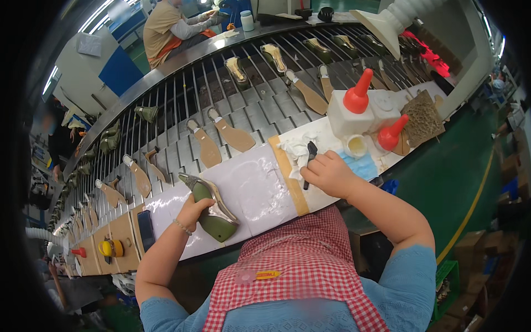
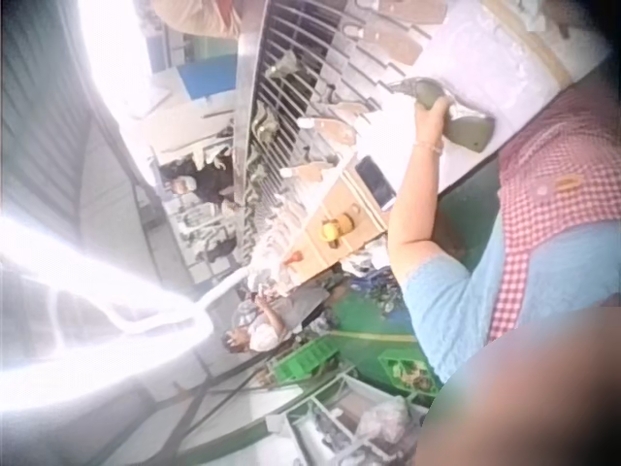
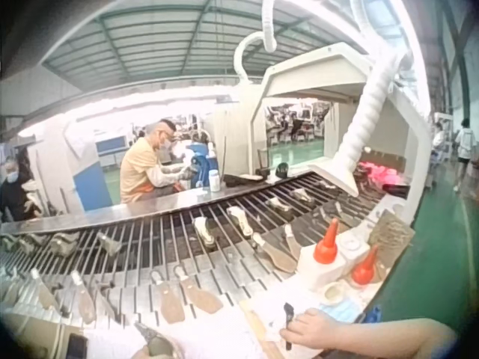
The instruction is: Applying a yellow substance or paint to the soles of green high-heeled shoes using a brush.
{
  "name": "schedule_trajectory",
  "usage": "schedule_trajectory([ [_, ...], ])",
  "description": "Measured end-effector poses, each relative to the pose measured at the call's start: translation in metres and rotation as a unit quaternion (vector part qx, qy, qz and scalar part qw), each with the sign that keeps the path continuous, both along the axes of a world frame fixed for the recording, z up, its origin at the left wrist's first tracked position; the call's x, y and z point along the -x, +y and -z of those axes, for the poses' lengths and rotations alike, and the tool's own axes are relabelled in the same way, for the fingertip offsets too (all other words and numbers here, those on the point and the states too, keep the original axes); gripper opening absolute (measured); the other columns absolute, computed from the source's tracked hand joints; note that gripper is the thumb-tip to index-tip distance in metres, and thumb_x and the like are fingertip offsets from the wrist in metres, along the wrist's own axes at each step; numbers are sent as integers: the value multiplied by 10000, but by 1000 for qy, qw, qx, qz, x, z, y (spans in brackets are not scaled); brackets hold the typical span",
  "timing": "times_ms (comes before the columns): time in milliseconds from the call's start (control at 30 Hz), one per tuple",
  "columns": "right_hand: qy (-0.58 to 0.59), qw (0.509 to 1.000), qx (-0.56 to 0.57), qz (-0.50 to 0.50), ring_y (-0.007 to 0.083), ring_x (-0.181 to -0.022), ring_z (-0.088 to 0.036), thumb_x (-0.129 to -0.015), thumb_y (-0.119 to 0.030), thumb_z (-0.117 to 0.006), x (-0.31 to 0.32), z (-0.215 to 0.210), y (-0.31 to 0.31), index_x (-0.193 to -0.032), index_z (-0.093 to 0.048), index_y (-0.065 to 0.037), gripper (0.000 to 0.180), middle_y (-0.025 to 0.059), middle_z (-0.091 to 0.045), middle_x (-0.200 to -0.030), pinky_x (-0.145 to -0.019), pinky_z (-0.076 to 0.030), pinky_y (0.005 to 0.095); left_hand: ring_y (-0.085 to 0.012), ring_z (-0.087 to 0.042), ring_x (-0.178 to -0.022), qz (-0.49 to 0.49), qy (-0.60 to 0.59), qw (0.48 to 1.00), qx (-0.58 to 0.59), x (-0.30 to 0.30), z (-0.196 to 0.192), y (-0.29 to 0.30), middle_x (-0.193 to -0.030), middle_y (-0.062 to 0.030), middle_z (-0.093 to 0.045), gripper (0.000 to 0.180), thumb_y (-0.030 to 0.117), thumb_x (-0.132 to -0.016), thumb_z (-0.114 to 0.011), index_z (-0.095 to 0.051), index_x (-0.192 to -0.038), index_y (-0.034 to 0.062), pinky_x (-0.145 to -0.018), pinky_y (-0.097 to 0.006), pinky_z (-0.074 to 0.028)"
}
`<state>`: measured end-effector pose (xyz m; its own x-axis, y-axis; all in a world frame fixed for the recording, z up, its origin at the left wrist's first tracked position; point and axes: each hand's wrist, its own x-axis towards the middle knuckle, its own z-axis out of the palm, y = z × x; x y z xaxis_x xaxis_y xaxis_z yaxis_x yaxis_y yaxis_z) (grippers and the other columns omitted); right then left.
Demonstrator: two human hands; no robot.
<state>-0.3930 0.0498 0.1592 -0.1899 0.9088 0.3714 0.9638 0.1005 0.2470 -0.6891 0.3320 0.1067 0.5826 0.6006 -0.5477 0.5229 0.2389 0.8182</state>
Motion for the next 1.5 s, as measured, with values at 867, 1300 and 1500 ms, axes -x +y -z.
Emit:
schedule_trajectory([
  [867,546,743,-151,357,63,-676,-513,-763,-99,-720,-61,-41,-85,-909,-596,-44,199,-3,-582,-734,-606,-414,229,-185,-530,-1092,-91,-305,913,-256,-88,-29,-82,-1196,-84,-552,532,51,-790,-708,-462,-1258,-1,-965,-322,-416],
  [1300,480,790,-55,378,260,-758,-626,-712,-104,-703,-95,-5,-75,-875,-623,-26,198,99,-646,-783,-699,-479,352,-219,-448,-1211,32,-173,901,-397,-95,0,-91,-1311,-102,-480,676,90,-779,-731,-387,-1357,19,-1038,-329,-330],
  [1500,494,780,-60,380,245,-798,-625,-710,-107,-699,-95,-2,-73,-878,-617,-22,205,100,-643,-816,-726,-476,345,-226,-434,-1219,57,-163,895,-412,-90,-2,-97,-1346,-105,-449,676,100,-779,-728,-388,-1358,19,-1042,-341,-324],
])
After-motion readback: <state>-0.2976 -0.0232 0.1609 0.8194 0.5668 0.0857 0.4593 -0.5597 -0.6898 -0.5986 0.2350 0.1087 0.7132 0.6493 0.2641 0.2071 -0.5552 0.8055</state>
